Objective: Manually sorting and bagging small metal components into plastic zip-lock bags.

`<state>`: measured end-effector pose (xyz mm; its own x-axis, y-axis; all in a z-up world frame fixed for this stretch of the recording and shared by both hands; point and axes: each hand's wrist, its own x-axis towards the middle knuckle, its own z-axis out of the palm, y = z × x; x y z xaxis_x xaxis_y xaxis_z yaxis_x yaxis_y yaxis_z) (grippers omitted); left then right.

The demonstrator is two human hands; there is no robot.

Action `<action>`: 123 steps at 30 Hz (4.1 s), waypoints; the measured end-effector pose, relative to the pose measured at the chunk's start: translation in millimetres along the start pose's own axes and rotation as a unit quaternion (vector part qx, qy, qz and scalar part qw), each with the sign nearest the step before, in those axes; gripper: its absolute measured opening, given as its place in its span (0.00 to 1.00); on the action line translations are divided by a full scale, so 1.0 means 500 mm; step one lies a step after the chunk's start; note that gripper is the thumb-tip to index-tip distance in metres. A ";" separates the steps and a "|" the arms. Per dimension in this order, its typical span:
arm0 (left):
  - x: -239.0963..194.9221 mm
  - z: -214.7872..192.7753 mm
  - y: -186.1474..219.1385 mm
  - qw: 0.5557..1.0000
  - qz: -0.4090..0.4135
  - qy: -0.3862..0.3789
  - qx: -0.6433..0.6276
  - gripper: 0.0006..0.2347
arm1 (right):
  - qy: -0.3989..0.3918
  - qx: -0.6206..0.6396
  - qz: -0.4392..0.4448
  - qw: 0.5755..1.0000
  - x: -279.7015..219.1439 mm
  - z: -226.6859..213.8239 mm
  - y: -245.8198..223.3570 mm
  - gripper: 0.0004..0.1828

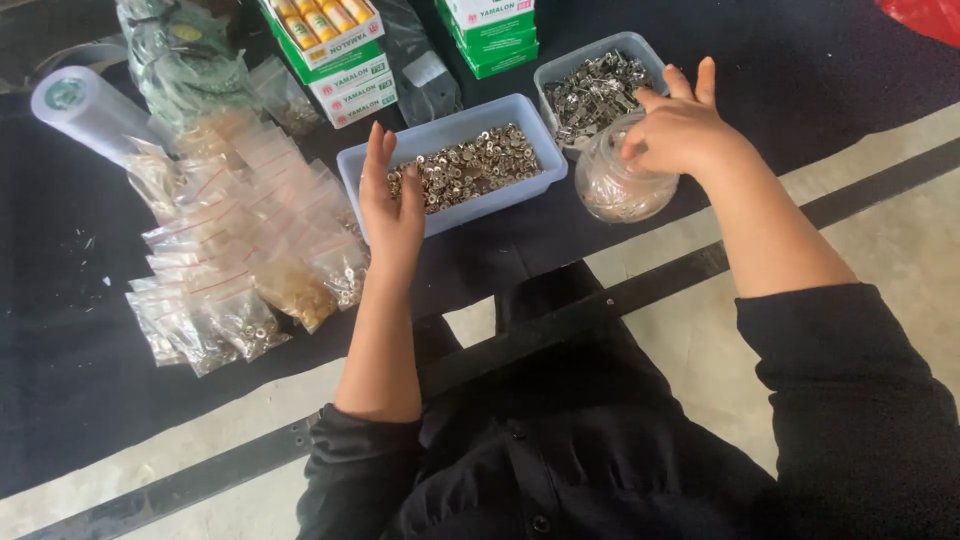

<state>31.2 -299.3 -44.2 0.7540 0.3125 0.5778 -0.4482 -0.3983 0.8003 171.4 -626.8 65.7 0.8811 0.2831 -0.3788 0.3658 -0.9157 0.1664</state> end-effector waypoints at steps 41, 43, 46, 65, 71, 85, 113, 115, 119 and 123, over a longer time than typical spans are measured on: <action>-0.019 -0.001 0.040 0.983 0.012 -0.125 -0.135 0.15 | 0.404 0.487 -0.306 0.711 -0.041 0.044 -0.172 0.08; -0.024 -0.004 0.044 0.959 -0.063 -0.171 -0.216 0.20 | 0.463 0.362 -0.361 0.724 -0.031 0.049 -0.236 0.02; -0.027 0.002 0.043 0.876 -0.223 -0.190 -0.382 0.35 | 0.529 0.176 -0.431 0.710 -0.011 0.062 -0.286 0.03; -0.016 0.006 0.053 0.953 -0.124 -0.072 -0.268 0.03 | 0.496 0.423 -0.350 0.672 -0.104 0.060 -0.339 0.13; -0.021 0.015 0.043 0.962 -0.094 -0.093 -0.241 0.05 | 0.441 0.397 -0.343 0.728 -0.109 0.058 -0.333 0.11; -0.049 0.009 0.054 0.896 -0.097 -0.331 -0.281 0.18 | -0.050 0.424 -0.271 0.863 -0.153 0.042 -0.273 0.22; -0.024 -0.051 -0.005 0.727 -0.118 -0.372 -0.564 0.25 | 0.093 0.502 -0.424 0.748 0.011 -0.043 -0.328 0.15; -0.023 -0.054 -0.012 0.725 -0.093 -0.397 -0.554 0.24 | 0.077 0.474 -0.362 0.799 0.104 -0.003 -0.387 0.16; -0.038 -0.026 -0.030 0.703 -0.092 -0.340 -0.618 0.31 | 0.064 0.352 -0.559 0.748 0.232 0.060 -0.493 0.15; -0.028 -0.038 -0.007 0.724 -0.100 -0.305 -0.610 0.32 | 0.102 0.074 -0.574 0.809 0.288 0.083 -0.534 0.19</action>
<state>12.9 -285.8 -52.1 0.7680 -0.3286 0.5497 -0.1106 0.7773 0.6193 188.2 -353.3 -71.0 0.0237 0.9987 -0.0456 0.9518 -0.0365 -0.3047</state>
